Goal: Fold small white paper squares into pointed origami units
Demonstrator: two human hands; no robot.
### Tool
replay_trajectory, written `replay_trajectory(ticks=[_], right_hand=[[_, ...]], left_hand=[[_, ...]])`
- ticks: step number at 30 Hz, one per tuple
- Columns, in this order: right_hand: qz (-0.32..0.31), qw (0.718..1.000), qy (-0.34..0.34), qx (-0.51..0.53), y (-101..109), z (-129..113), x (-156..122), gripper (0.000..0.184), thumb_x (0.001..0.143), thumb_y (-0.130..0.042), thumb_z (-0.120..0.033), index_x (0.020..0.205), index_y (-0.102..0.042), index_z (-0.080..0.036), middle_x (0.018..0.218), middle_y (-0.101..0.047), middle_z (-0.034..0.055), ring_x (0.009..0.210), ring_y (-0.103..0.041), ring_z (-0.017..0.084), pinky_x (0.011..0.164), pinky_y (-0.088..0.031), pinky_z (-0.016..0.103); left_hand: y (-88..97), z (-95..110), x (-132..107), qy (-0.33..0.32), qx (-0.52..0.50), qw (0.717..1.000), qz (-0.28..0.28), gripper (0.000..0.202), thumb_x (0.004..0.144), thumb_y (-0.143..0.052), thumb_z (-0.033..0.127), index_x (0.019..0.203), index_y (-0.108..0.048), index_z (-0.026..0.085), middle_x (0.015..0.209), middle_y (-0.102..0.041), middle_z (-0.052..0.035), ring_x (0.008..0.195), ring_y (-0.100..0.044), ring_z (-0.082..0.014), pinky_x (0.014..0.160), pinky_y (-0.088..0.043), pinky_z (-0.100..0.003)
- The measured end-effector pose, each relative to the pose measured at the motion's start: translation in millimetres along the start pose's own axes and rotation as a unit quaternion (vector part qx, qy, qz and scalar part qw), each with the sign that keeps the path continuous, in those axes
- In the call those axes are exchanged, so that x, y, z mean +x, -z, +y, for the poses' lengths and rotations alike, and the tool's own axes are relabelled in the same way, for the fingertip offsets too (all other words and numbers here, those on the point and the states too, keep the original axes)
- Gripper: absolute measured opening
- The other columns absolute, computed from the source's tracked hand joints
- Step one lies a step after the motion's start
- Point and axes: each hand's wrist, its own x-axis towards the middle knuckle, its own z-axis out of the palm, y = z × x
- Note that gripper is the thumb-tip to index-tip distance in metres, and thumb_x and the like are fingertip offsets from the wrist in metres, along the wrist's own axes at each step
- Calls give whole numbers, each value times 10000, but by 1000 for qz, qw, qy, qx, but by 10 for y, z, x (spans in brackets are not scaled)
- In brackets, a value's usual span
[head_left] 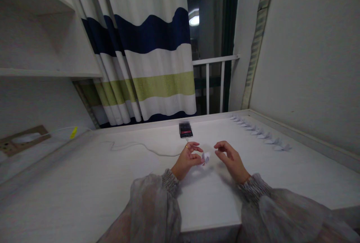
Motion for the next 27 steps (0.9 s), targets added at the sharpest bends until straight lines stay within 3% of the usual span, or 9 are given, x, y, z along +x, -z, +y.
replay_trajectory(ticks=[2, 5, 8, 17, 27], right_hand=[[-42, 992, -94, 66, 18, 44, 50, 211, 732, -475, -382, 751, -518, -177, 733, -529, 11, 684, -496, 140, 644, -393, 279], [-194, 945, -219, 145, -5, 81, 75, 322, 709, -481, -470, 626, -509, -160, 580, -530, -8, 521, -471, 105, 525, -366, 248], [-270, 902, -279, 189, -41, 66, 49, 320, 627, -586, -448, 556, -490, -152, 461, -495, -37, 427, -418, 72, 452, -302, 215], [-248, 869, -323, 280, -32, -11, 36, 268, 584, -649, -342, 505, -488, -143, 393, -442, -55, 382, -338, 40, 421, -193, 210], [-228, 862, -323, 318, -36, -32, 38, 282, 592, -647, -318, 492, -442, -153, 389, -391, -71, 372, -313, 37, 418, -178, 227]], left_hand=[[7, -6, -4, 10, 1, 1000, -21, 576, 542, -729, 149, 1002, -386, 198, 913, -502, -9, 567, -555, -62, 586, -435, -239], [12, -20, -8, 31, 0, 998, -46, 608, 538, -730, 139, 1022, -369, 210, 930, -487, -6, 568, -553, -53, 578, -440, -231], [6, -28, -12, 43, -7, 997, -62, 633, 526, -735, 129, 1031, -363, 218, 930, -478, 0, 573, -544, -42, 572, -441, -216], [4, 11, 1, 56, -25, 994, -88, 690, 516, -738, 115, 1065, -336, 231, 893, -494, 10, 551, -515, -29, 573, -441, -215], [5, 39, 22, 66, -45, 994, -78, 664, 515, -742, 110, 1049, -363, 219, 845, -500, 19, 550, -501, -35, 562, -425, -206]])
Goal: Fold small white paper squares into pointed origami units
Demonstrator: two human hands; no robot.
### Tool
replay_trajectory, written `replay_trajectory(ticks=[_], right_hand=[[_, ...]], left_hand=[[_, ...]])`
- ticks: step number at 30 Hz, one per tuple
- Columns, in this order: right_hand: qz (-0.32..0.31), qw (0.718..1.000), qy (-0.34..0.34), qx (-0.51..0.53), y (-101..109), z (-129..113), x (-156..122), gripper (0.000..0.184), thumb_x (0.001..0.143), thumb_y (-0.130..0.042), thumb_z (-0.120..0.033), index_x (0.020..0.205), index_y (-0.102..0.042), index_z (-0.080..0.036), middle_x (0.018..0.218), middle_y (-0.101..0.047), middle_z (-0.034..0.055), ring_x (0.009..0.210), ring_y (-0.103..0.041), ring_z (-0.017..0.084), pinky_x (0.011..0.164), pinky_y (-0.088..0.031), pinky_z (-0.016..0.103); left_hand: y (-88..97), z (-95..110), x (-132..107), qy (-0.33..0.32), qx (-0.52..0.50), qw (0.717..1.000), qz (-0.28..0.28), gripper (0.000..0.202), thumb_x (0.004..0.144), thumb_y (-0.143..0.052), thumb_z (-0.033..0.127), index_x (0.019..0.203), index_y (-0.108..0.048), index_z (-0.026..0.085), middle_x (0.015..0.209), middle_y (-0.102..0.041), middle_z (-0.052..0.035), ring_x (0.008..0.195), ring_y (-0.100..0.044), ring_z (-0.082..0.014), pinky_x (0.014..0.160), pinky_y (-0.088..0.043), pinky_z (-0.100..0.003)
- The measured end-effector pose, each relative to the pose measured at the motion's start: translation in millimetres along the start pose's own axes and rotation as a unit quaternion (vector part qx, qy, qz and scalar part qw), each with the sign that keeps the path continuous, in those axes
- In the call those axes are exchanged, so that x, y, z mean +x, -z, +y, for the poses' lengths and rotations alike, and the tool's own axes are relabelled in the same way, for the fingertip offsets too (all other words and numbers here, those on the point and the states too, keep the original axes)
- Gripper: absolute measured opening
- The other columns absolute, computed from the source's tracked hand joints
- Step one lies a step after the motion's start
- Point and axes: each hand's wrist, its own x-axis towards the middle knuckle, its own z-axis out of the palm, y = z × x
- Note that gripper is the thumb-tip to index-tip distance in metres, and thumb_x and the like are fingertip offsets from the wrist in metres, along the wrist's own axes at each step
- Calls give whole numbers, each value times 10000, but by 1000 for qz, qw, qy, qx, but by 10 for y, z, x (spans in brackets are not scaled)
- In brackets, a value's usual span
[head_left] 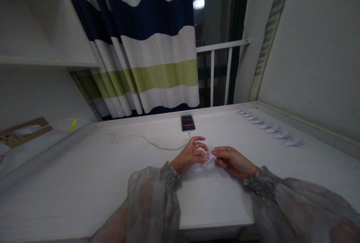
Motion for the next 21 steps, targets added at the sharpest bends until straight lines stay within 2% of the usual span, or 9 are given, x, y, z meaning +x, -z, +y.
replay_trajectory(ticks=[9, 12, 14, 16, 18, 21], right_hand=[[-1, 999, 5, -43, -7, 0, 17, 311, 633, -613, -388, 511, -443, -157, 411, -398, -59, 392, -314, 48, 425, -224, 225], [65, 990, 61, -112, 14, -7, 14, 320, 681, -554, -447, 571, -465, -160, 505, -447, -32, 449, -364, 69, 449, -281, 228], [145, 961, 157, -178, 34, -9, -7, 279, 715, -518, -441, 657, -487, -170, 595, -476, -16, 525, -410, 91, 497, -332, 235], [196, 914, 250, -251, 43, -6, -40, 213, 737, -510, -398, 750, -496, -185, 669, -496, -4, 609, -446, 115, 562, -373, 246], [196, 873, 298, -332, 30, 3, -75, 168, 742, -519, -351, 797, -496, -193, 701, -507, 6, 648, -461, 130, 592, -391, 259], [172, 824, 316, -438, -21, 24, -96, 118, 742, -526, -307, 757, -502, -192, 679, -510, 12, 614, -459, 135, 553, -390, 261]], left_hand=[[21, -27, 5, 9, -16, 1000, 6, 614, 507, -751, 135, 1010, -403, 190, 836, -508, 8, 565, -521, -53, 555, -410, -208], [30, -27, 6, 2, -13, 1000, 25, 603, 511, -747, 134, 1004, -404, 185, 836, -509, 8, 575, -538, -67, 558, -408, -215], [34, -23, 7, -7, -8, 999, 46, 593, 519, -742, 140, 1006, -406, 181, 837, -512, 7, 580, -545, -73, 581, -416, -231], [33, -20, 8, -13, -3, 997, 74, 576, 526, -739, 148, 1000, -413, 175, 838, -514, 5, 590, -546, -73, 612, -420, -246], [30, -22, 10, -17, 2, 995, 101, 558, 530, -739, 157, 988, -421, 169, 836, -512, 5, 608, -546, -74, 632, -417, -251], [24, -36, 14, -19, 2, 993, 119, 534, 530, -741, 174, 967, -435, 169, 837, -505, 7, 637, -545, -76, 650, -413, -253]])
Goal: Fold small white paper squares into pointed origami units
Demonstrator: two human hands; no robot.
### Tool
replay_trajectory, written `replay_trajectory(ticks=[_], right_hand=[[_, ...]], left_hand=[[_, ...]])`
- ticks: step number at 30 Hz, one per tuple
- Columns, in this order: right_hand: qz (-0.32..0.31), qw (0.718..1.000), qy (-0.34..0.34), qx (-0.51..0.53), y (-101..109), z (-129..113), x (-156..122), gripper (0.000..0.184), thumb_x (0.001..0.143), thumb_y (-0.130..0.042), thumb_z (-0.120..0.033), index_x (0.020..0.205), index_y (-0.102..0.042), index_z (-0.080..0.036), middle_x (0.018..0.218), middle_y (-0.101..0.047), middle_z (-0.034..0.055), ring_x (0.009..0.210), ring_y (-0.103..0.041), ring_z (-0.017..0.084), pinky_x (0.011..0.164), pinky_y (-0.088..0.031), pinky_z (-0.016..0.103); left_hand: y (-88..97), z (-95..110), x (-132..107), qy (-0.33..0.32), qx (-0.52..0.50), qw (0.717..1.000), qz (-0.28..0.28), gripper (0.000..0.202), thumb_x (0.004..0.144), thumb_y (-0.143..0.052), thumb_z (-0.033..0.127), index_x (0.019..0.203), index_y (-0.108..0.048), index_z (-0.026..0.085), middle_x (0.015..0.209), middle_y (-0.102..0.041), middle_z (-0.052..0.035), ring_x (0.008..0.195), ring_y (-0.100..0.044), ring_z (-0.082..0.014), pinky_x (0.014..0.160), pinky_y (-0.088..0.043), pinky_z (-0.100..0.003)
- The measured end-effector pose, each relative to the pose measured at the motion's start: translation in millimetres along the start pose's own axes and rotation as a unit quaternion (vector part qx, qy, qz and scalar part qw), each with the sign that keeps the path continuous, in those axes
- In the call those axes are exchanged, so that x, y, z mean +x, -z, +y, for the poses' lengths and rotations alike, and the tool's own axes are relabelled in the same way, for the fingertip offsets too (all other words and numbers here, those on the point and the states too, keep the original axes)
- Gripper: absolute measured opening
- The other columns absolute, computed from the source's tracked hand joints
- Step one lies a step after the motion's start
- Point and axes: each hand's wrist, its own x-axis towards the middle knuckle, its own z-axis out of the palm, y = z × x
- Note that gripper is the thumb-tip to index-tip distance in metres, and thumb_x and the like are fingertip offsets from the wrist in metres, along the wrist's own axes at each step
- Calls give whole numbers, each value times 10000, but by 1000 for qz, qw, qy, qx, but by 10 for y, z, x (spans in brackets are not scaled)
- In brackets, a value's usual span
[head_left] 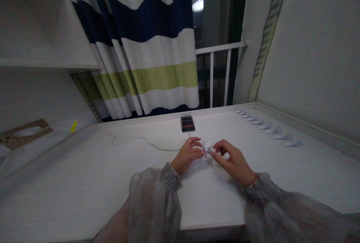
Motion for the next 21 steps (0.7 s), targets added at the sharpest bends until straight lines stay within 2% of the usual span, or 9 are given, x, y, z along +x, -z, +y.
replay_trajectory(ticks=[7, 12, 21], right_hand=[[-25, 996, 22, -85, -85, 38, 8, 139, 801, -441, -251, 697, -507, -187, 647, -519, 18, 597, -472, 139, 531, -376, 258], [-38, 993, 24, -111, -81, 58, -4, 158, 785, -452, -226, 651, -524, -181, 608, -531, 5, 571, -464, 131, 557, -365, 266], [-53, 990, 28, -126, -90, 56, -22, 135, 768, -488, -198, 642, -531, -170, 599, -549, 0, 562, -470, 124, 574, -355, 262]], left_hand=[[-16, -32, -7, 17, 20, 999, -26, 481, 528, -742, 193, 926, -473, 166, 826, -529, 7, 632, -551, -80, 659, -407, -257], [-27, -65, 1, 30, 70, 995, -61, 385, 554, -729, 230, 857, -516, 127, 666, -583, 0, 606, -552, -97, 637, -389, -245], [-13, -79, 17, 30, 116, 991, -62, 338, 535, -735, 260, 772, -543, 115, 612, -570, 4, 544, -526, -87, 572, -380, -230]])
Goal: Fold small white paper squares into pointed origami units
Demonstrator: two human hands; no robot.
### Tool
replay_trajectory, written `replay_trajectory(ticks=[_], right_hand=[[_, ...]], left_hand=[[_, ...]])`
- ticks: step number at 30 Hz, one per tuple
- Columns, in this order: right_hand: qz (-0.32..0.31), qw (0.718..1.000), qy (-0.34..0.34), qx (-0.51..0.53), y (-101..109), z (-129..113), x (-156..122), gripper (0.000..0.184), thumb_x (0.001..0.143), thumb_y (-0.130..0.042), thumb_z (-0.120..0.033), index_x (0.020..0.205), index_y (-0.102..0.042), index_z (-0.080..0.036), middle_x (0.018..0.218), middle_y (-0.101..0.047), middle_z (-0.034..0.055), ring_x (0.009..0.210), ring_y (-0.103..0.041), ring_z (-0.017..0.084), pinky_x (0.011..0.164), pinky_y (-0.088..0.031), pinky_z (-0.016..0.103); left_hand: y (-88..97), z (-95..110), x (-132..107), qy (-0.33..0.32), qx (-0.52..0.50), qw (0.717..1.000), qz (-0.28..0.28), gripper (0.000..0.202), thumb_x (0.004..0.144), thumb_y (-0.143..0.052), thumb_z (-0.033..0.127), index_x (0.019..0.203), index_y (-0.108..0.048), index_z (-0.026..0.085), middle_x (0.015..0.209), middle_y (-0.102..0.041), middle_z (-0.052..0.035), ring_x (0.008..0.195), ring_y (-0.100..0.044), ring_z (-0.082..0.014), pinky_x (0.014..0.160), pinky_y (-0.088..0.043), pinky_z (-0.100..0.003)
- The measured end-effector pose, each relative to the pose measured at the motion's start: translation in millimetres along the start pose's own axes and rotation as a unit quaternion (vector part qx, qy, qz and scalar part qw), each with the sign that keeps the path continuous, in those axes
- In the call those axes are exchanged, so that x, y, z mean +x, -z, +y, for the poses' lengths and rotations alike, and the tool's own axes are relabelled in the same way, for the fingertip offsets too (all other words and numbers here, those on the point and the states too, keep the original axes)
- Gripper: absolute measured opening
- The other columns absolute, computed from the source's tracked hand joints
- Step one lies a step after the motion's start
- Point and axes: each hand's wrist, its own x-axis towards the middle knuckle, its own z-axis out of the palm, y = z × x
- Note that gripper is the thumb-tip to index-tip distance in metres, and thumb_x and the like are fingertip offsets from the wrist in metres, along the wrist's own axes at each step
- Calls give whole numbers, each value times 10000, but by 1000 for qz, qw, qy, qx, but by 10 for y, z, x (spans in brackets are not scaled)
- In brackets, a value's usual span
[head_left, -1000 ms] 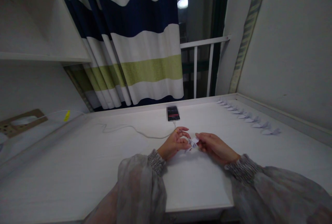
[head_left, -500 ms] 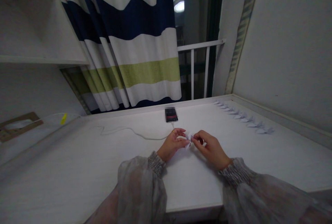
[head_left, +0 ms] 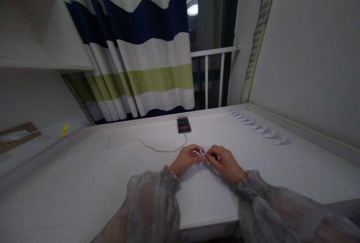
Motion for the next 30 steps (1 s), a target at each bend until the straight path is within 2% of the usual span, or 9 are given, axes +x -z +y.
replay_trajectory(ticks=[3, 8, 10, 12, 16, 19, 22, 25, 30], right_hand=[[19, 999, 17, -21, 15, -26, -15, 120, 761, -505, -181, 647, -538, -168, 588, -557, -5, 549, -473, 117, 579, -357, 260], [116, 990, 37, -72, 209, 84, -144, 130, 792, -478, -205, 704, -566, -168, 614, -591, 13, 569, -507, 123, 606, -386, 264], [170, 982, -3, -84, 381, 247, -259, 141, 790, -478, -236, 717, -580, -173, 609, -606, 18, 564, -527, 128, 596, -404, 261], [220, 968, -76, -93, 602, 479, -410, 157, 773, -490, -290, 726, -593, -181, 621, -626, 24, 583, -560, 143, 576, -419, 260], [260, 935, -226, -81, 1098, 1015, -740, 256, 723, -498, -410, 720, -608, -178, 628, -645, 25, 561, -589, 155, 554, -445, 266], [259, 918, -277, -116, 1406, 1321, -928, 310, 684, -498, -446, 709, -630, -167, 616, -652, 42, 579, -595, 174, 575, -445, 284], [252, 910, -297, -146, 1595, 1504, -1018, 313, 670, -492, -437, 686, -647, -165, 635, -663, 59, 594, -595, 181, 590, -442, 292], [235, 905, -313, -165, 1678, 1618, -1028, 304, 658, -505, -419, 687, -659, -158, 689, -671, 76, 623, -595, 189, 598, -441, 296], [190, 912, -319, -172, 1698, 1744, -987, 272, 655, -528, -383, 696, -673, -157, 704, -668, 77, 630, -586, 191, 597, -434, 294]], left_hand=[[-13, 37, -19, 7, 13, 1000, -9, 347, 545, -726, 266, 799, -541, 120, 675, -572, -2, 568, -534, -88, 579, -401, -232], [-47, 115, -60, 18, 15, 999, 33, 477, 586, -692, 290, 1004, -492, 175, 1009, -531, -62, 736, -566, -124, 664, -467, -281], [-59, 140, -76, 27, 38, 998, 38, 451, 615, -666, 314, 1007, -495, 171, 1046, -514, -73, 748, -565, -126, 686, -471, -292], [-71, 158, -87, 38, 55, 997, 36, 411, 636, -643, 324, 990, -506, 166, 1053, -511, -73, 750, -565, -128, 696, -469, -295], [-89, 180, -90, 76, 78, 994, 20, 415, 611, -653, 350, 951, -516, 157, 982, -557, -66, 746, -563, -141, 695, -463, -302], [-87, 182, -80, 75, 96, 992, 15, 412, 624, -637, 371, 959, -519, 160, 888, -588, -48, 755, -559, -147, 717, -453, -303], [-65, 165, -68, 80, 110, 991, 10, 418, 639, -621, 386, 980, -513, 169, 905, -589, -49, 780, -561, -157, 724, -452, -304], [-41, 142, -61, 85, 121, 989, -2, 406, 662, -602, 392, 994, -509, 177, 917, -589, -47, 805, -561, -162, 745, -449, -308], [-77, 176, -68, 94, 138, 986, 16, 387, 668, -593, 390, 984, -511, 182, 856, -587, -29, 785, -552, -154, 754, -447, -308]])
